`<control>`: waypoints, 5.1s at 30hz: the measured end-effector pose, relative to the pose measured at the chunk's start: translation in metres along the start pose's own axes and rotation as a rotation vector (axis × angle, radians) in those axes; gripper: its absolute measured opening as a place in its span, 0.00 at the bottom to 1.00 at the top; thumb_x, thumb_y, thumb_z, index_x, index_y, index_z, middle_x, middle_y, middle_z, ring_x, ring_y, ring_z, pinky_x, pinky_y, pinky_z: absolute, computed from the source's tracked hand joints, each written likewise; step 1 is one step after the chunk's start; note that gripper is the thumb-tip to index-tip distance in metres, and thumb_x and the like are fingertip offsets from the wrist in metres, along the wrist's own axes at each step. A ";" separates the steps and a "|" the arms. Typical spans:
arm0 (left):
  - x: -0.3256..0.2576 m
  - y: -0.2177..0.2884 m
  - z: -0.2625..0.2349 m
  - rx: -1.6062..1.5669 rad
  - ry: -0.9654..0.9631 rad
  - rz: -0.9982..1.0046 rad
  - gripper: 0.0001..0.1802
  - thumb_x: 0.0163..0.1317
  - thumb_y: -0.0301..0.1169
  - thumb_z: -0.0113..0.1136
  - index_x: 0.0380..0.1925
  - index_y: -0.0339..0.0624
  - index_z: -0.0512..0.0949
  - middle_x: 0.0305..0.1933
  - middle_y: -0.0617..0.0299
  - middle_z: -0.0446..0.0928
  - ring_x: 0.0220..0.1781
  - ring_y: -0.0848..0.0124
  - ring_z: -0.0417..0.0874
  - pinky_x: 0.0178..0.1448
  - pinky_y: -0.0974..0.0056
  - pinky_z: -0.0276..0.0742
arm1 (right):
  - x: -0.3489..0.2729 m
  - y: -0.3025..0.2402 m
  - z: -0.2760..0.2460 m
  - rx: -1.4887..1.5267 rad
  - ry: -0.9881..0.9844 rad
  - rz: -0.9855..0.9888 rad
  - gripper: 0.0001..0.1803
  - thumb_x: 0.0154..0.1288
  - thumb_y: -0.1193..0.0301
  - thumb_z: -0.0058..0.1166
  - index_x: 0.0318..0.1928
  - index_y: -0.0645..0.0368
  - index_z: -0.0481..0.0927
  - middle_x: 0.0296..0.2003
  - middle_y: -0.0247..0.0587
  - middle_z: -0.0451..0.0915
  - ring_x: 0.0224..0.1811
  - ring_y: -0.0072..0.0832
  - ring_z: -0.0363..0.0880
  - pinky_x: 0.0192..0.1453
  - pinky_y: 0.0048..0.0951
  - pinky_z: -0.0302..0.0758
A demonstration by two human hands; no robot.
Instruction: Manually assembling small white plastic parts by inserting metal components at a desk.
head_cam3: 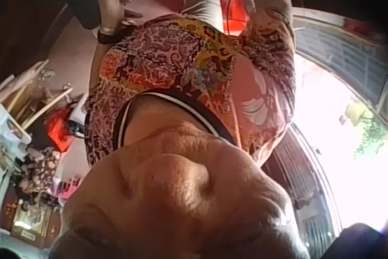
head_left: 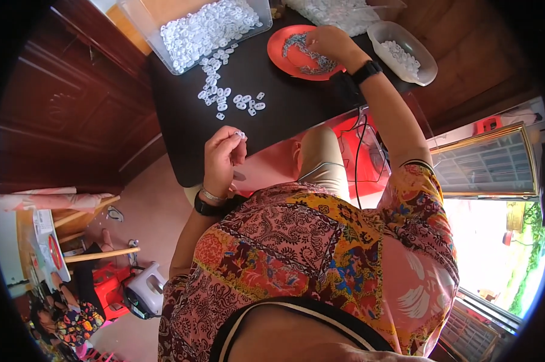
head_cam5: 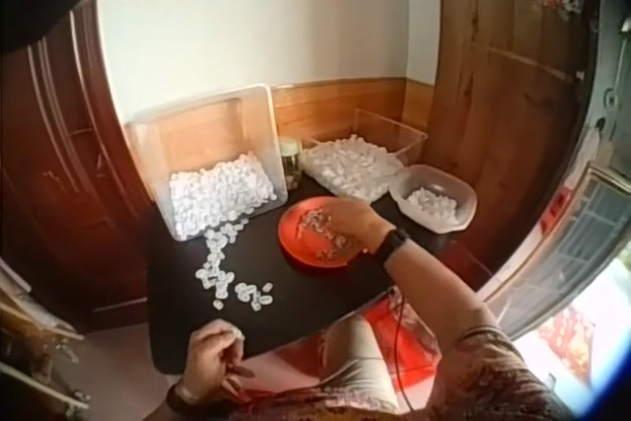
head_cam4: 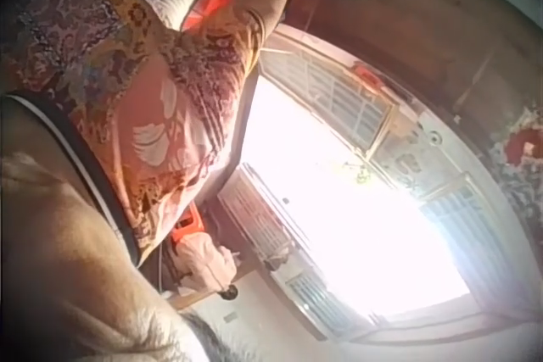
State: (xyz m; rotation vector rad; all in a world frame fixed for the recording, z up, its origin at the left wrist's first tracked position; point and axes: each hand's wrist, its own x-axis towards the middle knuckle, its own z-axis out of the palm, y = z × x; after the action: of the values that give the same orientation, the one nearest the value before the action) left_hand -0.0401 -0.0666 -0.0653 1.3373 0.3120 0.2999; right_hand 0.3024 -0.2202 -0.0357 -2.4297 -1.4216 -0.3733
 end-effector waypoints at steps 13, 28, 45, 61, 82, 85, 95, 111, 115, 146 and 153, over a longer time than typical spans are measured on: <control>-0.001 -0.002 -0.005 0.038 -0.010 0.010 0.10 0.63 0.29 0.46 0.28 0.36 0.74 0.18 0.67 0.68 0.18 0.81 0.66 0.22 0.75 0.58 | 0.017 -0.023 0.017 -0.318 -0.203 0.063 0.11 0.54 0.67 0.50 0.30 0.57 0.82 0.32 0.48 0.81 0.38 0.43 0.80 0.41 0.45 0.75; -0.009 0.017 -0.005 0.070 0.025 0.055 0.10 0.63 0.32 0.50 0.26 0.38 0.75 0.18 0.69 0.69 0.18 0.84 0.64 0.22 0.77 0.57 | -0.019 -0.069 -0.029 0.534 0.043 0.189 0.09 0.60 0.72 0.51 0.39 0.61 0.80 0.32 0.33 0.80 0.32 0.23 0.77 0.34 0.23 0.73; -0.041 0.044 0.009 0.248 0.090 0.245 0.08 0.63 0.26 0.49 0.25 0.34 0.69 0.19 0.69 0.64 0.23 0.84 0.60 0.26 0.74 0.57 | -0.081 -0.220 -0.022 1.483 -0.270 0.172 0.10 0.65 0.64 0.56 0.36 0.59 0.81 0.26 0.27 0.78 0.28 0.13 0.73 0.33 0.15 0.71; -0.043 0.039 0.003 0.324 0.058 0.242 0.09 0.62 0.26 0.49 0.24 0.33 0.68 0.19 0.68 0.62 0.24 0.82 0.58 0.26 0.71 0.57 | -0.083 -0.231 -0.022 1.338 -0.254 -0.011 0.08 0.65 0.71 0.55 0.36 0.64 0.80 0.27 0.30 0.78 0.31 0.15 0.74 0.37 0.20 0.73; -0.022 0.010 -0.037 0.058 0.235 0.119 0.10 0.60 0.28 0.49 0.21 0.39 0.72 0.15 0.70 0.66 0.16 0.83 0.61 0.20 0.75 0.55 | -0.034 -0.159 -0.010 0.634 0.059 0.088 0.11 0.62 0.71 0.55 0.44 0.61 0.81 0.34 0.38 0.82 0.37 0.22 0.79 0.43 0.22 0.74; -0.018 -0.002 -0.042 0.031 0.279 0.141 0.10 0.60 0.29 0.49 0.21 0.39 0.72 0.16 0.70 0.66 0.16 0.83 0.61 0.20 0.75 0.55 | -0.025 -0.168 0.005 0.643 -0.058 0.003 0.11 0.62 0.70 0.55 0.43 0.61 0.82 0.34 0.39 0.82 0.36 0.23 0.80 0.41 0.23 0.74; -0.021 -0.006 -0.045 0.016 0.249 0.166 0.09 0.61 0.29 0.50 0.23 0.39 0.72 0.17 0.70 0.66 0.18 0.84 0.63 0.22 0.75 0.57 | 0.019 -0.209 0.057 0.158 -0.138 -0.491 0.11 0.57 0.69 0.52 0.41 0.52 0.82 0.36 0.44 0.79 0.39 0.42 0.79 0.45 0.39 0.75; -0.021 -0.013 -0.046 0.023 0.242 0.211 0.10 0.62 0.29 0.50 0.23 0.39 0.72 0.17 0.71 0.66 0.18 0.84 0.62 0.21 0.76 0.56 | 0.014 -0.208 0.045 0.056 -0.140 -0.464 0.07 0.56 0.66 0.54 0.30 0.56 0.80 0.33 0.41 0.76 0.40 0.38 0.77 0.44 0.38 0.75; -0.022 -0.011 -0.045 0.046 0.248 0.218 0.09 0.62 0.29 0.50 0.23 0.39 0.72 0.17 0.71 0.66 0.18 0.84 0.62 0.21 0.76 0.55 | 0.014 -0.208 0.054 -0.030 -0.112 -0.495 0.07 0.57 0.68 0.52 0.30 0.57 0.80 0.32 0.42 0.77 0.40 0.39 0.78 0.45 0.37 0.75; -0.027 0.029 -0.018 0.110 0.119 0.174 0.10 0.63 0.31 0.51 0.24 0.38 0.73 0.17 0.71 0.66 0.20 0.84 0.62 0.23 0.75 0.56 | -0.053 -0.224 -0.006 1.727 -0.438 0.309 0.10 0.65 0.72 0.54 0.44 0.62 0.79 0.32 0.34 0.81 0.30 0.16 0.76 0.39 0.17 0.73; -0.030 0.031 -0.015 0.088 0.085 0.140 0.11 0.64 0.31 0.48 0.25 0.38 0.72 0.17 0.70 0.64 0.19 0.84 0.60 0.23 0.76 0.53 | -0.059 -0.233 -0.011 1.660 -0.344 0.338 0.09 0.67 0.74 0.50 0.45 0.60 0.79 0.32 0.30 0.79 0.32 0.15 0.74 0.39 0.17 0.72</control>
State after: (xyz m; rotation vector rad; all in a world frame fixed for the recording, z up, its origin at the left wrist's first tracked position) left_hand -0.0751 -0.0581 -0.0362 1.4385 0.3059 0.4654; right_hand 0.0690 -0.1636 -0.0181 -1.2049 -0.7084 0.9680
